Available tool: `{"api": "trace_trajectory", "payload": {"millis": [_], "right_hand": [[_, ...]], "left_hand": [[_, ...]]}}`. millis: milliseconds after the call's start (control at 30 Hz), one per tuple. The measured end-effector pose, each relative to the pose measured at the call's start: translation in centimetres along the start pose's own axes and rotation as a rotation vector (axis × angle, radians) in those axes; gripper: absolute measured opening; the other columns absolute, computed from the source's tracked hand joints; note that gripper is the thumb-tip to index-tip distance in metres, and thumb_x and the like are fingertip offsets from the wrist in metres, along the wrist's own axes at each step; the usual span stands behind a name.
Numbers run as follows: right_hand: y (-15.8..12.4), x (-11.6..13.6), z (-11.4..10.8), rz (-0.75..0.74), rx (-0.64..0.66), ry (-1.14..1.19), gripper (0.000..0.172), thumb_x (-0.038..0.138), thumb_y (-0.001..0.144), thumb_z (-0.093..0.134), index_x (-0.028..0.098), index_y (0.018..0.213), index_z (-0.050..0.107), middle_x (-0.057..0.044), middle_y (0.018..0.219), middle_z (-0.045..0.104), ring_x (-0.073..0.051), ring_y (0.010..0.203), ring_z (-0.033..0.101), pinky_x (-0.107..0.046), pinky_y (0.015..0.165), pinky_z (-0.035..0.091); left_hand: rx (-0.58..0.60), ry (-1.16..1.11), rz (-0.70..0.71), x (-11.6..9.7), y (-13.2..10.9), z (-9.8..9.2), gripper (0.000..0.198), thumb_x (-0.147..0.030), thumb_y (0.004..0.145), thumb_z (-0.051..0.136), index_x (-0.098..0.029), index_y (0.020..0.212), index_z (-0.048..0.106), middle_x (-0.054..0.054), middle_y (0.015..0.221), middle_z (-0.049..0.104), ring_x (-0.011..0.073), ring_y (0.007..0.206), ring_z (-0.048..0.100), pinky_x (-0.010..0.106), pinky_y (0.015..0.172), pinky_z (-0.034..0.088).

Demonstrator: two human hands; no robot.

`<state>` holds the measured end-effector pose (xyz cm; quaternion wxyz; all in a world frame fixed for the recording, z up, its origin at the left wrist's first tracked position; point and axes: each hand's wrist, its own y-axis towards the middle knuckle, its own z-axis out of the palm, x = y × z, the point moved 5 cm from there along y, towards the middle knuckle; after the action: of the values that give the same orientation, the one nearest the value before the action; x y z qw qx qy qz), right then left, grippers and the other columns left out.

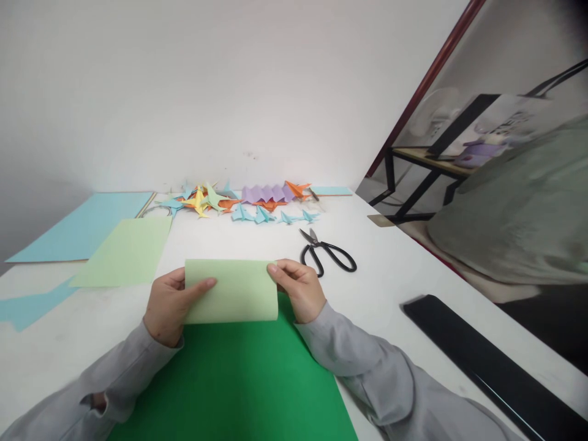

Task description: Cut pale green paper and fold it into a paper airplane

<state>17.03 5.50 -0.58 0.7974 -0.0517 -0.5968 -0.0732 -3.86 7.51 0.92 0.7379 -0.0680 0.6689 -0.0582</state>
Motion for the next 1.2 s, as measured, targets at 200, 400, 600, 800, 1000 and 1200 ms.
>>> {"api": "trace_trajectory", "payload": {"millis": [200,400,600,800,1000,1200], "right_hand": [[0.0,-0.1,-0.1,-0.001,0.001,0.001,0.032,0.046,0.059,0.075,0.017,0.061,0.064,0.003,0.052,0.052,-0.010,0.050,0.045,-0.024,0.049,0.036],[0.0,0.0,-0.1,-0.048,-0.001,-0.030,0.030,0.045,0.061,0.074,0.018,0.061,0.064,0.004,0.049,0.050,-0.008,0.047,0.041,-0.024,0.048,0.034],[0.1,-0.3,-0.3,-0.049,-0.007,-0.071,0.030,0.046,0.063,0.074,0.017,0.063,0.066,0.003,0.050,0.051,-0.009,0.047,0.040,-0.024,0.046,0.031],[0.2,-1.0,-0.8,-0.034,-0.015,-0.066,0.029,0.045,0.063,0.074,0.018,0.063,0.066,0.003,0.051,0.051,-0.009,0.048,0.041,-0.024,0.046,0.032],[0.3,-1.3,-0.9,-0.015,-0.025,-0.066,0.029,0.046,0.062,0.075,0.018,0.063,0.066,0.003,0.050,0.052,-0.010,0.047,0.041,-0.024,0.045,0.031],[0.3,-1.4,-0.8,0.008,-0.025,-0.035,0.029,0.045,0.061,0.076,0.017,0.063,0.067,0.003,0.049,0.053,-0.010,0.047,0.043,-0.024,0.047,0.032]], "left_hand": [[-0.008,0.005,0.006,0.0,-0.1,-0.1,0.037,-0.029,0.048,0.084,-0.012,0.078,0.071,0.005,0.071,0.072,0.0187,0.058,0.063,0.027,0.050,0.051],[0.024,0.001,0.008,0.3,0.2,-0.1,0.038,-0.031,0.048,0.084,-0.013,0.079,0.071,0.005,0.073,0.073,0.0181,0.060,0.063,0.027,0.054,0.052],[0.038,0.017,0.034,0.1,0.2,0.0,0.035,-0.039,0.053,0.081,-0.014,0.075,0.072,0.006,0.070,0.072,0.0182,0.060,0.062,0.027,0.054,0.050],[0.034,0.053,0.042,0.2,0.1,-0.1,0.031,-0.041,0.056,0.078,-0.015,0.071,0.072,0.004,0.067,0.071,0.0160,0.056,0.060,0.025,0.051,0.047],[0.031,0.085,0.047,0.1,0.0,-0.2,0.032,-0.043,0.057,0.077,-0.014,0.069,0.073,0.004,0.066,0.070,0.0172,0.056,0.061,0.026,0.051,0.047],[0.032,0.104,0.052,0.0,0.1,-0.2,0.033,-0.044,0.058,0.076,-0.014,0.070,0.072,0.004,0.065,0.070,0.0172,0.055,0.060,0.026,0.051,0.047]]}}
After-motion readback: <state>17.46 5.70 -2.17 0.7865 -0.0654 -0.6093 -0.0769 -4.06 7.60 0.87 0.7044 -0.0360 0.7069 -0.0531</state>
